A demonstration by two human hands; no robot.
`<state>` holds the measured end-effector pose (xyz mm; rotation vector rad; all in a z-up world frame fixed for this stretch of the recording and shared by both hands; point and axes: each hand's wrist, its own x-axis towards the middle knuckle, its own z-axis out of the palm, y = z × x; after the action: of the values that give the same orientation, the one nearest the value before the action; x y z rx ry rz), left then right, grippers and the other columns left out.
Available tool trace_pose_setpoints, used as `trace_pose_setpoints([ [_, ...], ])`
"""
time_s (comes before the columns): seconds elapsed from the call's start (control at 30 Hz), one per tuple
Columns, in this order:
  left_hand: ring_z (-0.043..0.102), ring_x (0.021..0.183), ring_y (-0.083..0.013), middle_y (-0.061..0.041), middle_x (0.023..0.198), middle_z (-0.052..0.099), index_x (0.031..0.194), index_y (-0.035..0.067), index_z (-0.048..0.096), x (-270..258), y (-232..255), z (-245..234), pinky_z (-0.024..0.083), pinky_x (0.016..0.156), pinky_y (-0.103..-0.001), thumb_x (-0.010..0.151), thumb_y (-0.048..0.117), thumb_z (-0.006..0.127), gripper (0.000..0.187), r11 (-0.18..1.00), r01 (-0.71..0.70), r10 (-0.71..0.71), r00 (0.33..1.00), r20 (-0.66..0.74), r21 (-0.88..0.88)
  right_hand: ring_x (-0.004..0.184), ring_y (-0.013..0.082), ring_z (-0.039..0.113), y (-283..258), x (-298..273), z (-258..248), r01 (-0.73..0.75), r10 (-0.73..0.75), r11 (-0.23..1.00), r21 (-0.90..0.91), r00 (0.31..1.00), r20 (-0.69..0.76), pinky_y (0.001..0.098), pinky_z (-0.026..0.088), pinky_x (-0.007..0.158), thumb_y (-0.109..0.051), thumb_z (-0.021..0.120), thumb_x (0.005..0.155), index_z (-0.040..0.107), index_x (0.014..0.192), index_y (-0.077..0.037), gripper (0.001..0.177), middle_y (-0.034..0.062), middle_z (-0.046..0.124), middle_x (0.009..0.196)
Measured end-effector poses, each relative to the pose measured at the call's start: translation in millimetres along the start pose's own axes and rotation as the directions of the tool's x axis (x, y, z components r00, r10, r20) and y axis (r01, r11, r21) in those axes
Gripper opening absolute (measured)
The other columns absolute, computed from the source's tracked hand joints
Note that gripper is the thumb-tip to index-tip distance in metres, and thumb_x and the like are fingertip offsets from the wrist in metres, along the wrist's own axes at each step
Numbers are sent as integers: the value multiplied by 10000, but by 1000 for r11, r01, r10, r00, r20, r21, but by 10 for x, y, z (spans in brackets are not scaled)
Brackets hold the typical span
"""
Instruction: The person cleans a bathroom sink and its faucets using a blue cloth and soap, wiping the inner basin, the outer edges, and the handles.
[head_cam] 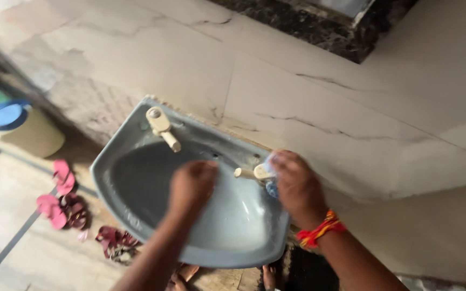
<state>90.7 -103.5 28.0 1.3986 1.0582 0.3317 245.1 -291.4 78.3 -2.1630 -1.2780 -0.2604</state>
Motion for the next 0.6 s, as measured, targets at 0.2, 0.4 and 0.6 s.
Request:
trace_pose_setpoints([
  [0.2,708,709,-150,-92,929,724,1279,32,679,-252,39,932,617,665,-285,938,168,679,368,851,4,98,981,167,-525,1378,350,498,101,-107,-161,425,-393,884,-194,901,181,477,382,1129,-116,578,920,629,1320,-16,415,145,603,1407],
  [0.4,732,896,-192,-127,1037,739,1247,-32,690,-177,-112,1081,649,821,-292,987,141,614,320,701,133,-17,985,170,-701,1418,317,477,382,-142,-244,507,-469,854,-119,848,248,482,346,1181,-132,511,963,601,1379,-50,434,126,573,1482],
  [0.6,707,962,-163,-60,1056,742,1213,11,685,-290,-126,1051,581,891,-316,965,143,619,289,496,160,80,970,228,-853,1433,267,399,180,6,-292,532,-421,827,-181,799,430,531,259,1170,-278,561,926,573,1375,-82,490,79,527,1481],
])
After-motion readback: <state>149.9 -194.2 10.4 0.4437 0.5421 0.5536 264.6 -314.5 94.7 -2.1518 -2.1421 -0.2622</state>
